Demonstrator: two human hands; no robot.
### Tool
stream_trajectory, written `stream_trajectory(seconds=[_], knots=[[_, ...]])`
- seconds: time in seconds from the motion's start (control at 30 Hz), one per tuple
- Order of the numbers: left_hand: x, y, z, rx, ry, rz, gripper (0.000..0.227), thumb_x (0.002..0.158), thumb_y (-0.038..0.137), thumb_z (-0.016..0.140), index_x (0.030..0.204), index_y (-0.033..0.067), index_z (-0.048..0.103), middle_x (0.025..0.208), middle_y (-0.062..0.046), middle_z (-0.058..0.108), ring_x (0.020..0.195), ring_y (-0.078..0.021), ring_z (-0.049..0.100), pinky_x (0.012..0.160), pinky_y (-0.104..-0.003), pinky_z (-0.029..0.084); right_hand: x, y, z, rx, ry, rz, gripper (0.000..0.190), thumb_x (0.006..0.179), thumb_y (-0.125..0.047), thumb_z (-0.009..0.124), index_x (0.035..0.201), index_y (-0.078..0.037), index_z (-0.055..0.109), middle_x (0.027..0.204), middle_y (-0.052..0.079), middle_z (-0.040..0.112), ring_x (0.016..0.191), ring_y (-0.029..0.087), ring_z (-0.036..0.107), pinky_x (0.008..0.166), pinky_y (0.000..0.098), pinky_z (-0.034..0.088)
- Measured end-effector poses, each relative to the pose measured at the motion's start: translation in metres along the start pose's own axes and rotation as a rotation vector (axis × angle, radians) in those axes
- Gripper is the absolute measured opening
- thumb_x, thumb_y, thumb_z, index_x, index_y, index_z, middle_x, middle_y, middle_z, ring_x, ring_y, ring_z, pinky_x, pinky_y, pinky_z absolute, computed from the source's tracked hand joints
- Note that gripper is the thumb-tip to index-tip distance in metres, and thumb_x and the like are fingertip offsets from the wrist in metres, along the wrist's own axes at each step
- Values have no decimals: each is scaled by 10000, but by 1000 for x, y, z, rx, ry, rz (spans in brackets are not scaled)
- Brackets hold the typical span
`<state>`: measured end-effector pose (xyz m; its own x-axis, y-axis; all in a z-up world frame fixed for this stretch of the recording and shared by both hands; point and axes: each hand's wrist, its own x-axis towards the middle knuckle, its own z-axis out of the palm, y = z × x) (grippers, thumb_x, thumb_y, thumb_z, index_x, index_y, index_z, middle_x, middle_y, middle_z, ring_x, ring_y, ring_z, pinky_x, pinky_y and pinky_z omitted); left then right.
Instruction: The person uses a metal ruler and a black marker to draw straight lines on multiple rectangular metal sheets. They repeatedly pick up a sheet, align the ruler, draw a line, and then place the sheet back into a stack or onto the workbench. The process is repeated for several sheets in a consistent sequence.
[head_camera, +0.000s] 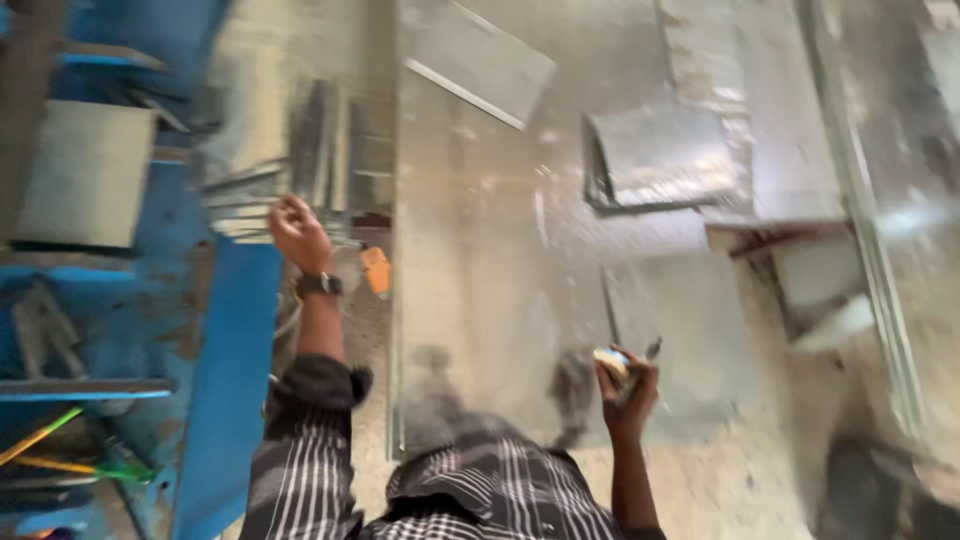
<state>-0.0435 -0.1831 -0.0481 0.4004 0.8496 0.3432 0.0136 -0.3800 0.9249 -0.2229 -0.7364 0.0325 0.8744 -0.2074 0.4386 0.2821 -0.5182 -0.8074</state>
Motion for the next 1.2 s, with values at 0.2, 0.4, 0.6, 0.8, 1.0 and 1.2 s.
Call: stream_trajectory(seconds=[0.2,0.4,0.6,0.8,1.0,1.2], knots=[[-257,86,32,-605,-776,-655,135,992,184,629,1064,70,622,794,-23,658,612,-106,625,525,-296,562,-3,29,-41,207,106,5,488,880,5,814,1089,-86,384,1256,217,680,1110,237,654,935,344,563],[-405,132,83,-357,-1293,-972,510,994,379,645,1288,-36,601,1017,-168,669,708,-193,678,614,-334,569,-18,41,-85,175,196,18,497,870,-13,827,1083,-84,384,1243,217,675,1083,231,674,925,342,590],[-473,155,119,-257,-1390,-988,714,973,449,672,1377,-110,485,1027,-155,547,712,-279,587,548,-394,521,-43,60,-128,39,261,18,488,870,-5,822,1093,-66,392,1234,233,664,1114,266,662,911,353,582],[-486,189,128,-89,-1192,-940,736,871,409,743,1393,-20,453,999,-40,547,831,-161,559,624,-358,516,-45,74,-154,76,293,93,485,856,-16,825,1076,-66,396,1215,221,681,1072,252,668,898,354,587],[-491,182,139,-70,-1085,-983,622,819,393,786,1192,-67,592,858,-65,550,690,-195,535,565,-351,462,-25,79,-165,80,278,57,476,872,13,817,1084,-64,398,1228,236,678,1085,269,654,937,376,566],[-488,177,144,-99,-1186,-690,579,761,374,828,1113,-35,617,921,-91,684,813,-226,685,689,-385,571,-13,87,-164,124,250,20,495,867,0,816,1094,-78,384,1237,230,677,1094,261,671,930,355,582]])
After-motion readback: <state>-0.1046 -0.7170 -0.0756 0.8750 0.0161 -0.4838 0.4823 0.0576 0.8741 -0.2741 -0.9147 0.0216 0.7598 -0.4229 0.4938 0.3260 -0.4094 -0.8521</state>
